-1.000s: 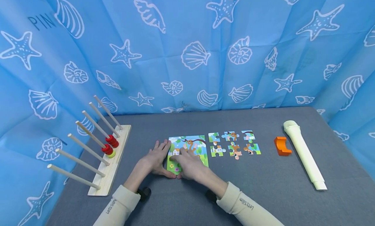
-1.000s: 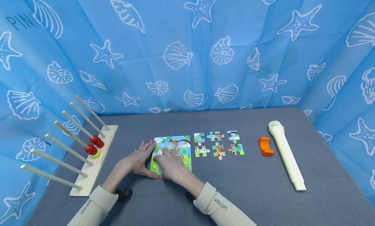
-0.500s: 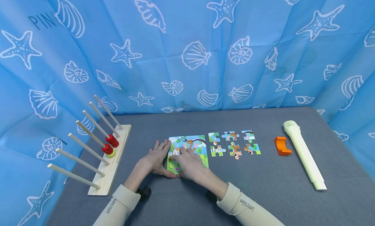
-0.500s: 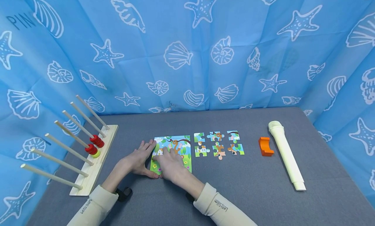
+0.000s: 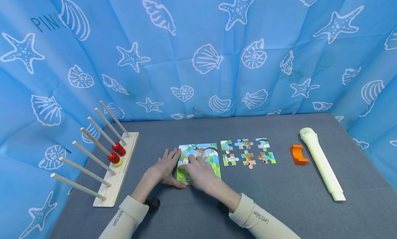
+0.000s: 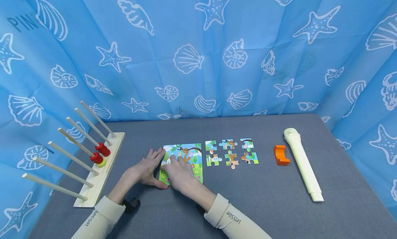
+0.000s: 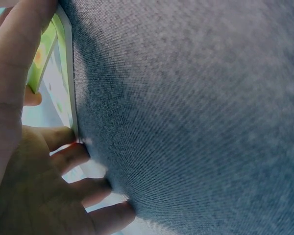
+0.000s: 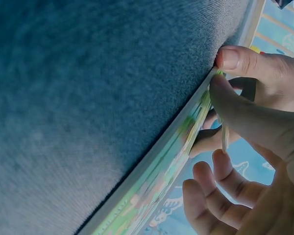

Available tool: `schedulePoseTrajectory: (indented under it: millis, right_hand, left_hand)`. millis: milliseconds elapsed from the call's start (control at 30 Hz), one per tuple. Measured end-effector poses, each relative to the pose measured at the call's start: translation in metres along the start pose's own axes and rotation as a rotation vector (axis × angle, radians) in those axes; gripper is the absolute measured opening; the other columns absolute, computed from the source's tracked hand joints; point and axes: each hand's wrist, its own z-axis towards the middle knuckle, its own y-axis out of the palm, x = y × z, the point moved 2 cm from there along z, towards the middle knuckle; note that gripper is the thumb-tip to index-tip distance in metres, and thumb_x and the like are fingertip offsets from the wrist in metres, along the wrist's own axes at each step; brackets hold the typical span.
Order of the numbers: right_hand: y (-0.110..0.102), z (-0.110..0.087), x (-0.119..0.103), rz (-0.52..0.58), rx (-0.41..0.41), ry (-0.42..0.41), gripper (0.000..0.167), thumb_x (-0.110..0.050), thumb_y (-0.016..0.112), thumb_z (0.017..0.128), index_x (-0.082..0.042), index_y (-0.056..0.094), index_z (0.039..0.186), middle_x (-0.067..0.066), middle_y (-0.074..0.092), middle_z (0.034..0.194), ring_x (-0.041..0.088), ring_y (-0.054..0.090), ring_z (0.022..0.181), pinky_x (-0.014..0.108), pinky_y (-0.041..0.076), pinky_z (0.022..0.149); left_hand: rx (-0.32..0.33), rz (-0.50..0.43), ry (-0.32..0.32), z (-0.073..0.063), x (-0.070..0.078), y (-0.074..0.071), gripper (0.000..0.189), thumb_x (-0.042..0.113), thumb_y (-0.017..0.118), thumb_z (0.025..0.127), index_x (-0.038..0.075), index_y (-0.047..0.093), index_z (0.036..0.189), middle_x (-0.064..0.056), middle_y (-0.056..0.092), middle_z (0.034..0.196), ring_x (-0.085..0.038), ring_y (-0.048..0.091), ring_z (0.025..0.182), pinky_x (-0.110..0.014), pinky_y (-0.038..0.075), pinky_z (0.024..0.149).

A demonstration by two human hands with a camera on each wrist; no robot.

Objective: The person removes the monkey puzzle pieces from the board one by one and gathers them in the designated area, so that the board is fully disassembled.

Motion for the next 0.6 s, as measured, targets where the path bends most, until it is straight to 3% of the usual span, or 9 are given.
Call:
schedulePoseTrajectory:
  millis: [300, 600]
  right_hand:
    - [0.0021, -0.0002, -0.0027, -0.072, 0.062, -0.034, 0.043, -0.016, 0.085, 0.084, -0.031, 0.076, 0.123, 0.007, 0.066, 0.12, 0.027, 0.064, 0.105, 0.039, 0.061, 0.067]
    - [-0.003, -0.0016, 0.0058, -0.024, 0.085, -0.054, 0.044, -0.023, 0.085, 0.085, -0.027, 0.073, 0.127, 0.006, 0.066, 0.111, 0.022, 0.063, 0.093, 0.032, 0.056, 0.063]
  left_hand:
    - [-0.003, -0.008, -0.009, -0.0003, 0.0004, -0.0003, 0.132, 0.056, 0.09, 0.07, 0.007, 0.013, 0.165, -0.021, 0.01, 0.172, -0.05, 0.007, 0.158, -0.07, 0.023, 0.122]
    - [0.002, 0.0, -0.009, -0.0005, 0.0011, 0.0003, 0.133, 0.058, 0.09, 0.069, 0.006, 0.014, 0.164, -0.022, 0.011, 0.172, -0.05, 0.008, 0.158, -0.071, 0.024, 0.121]
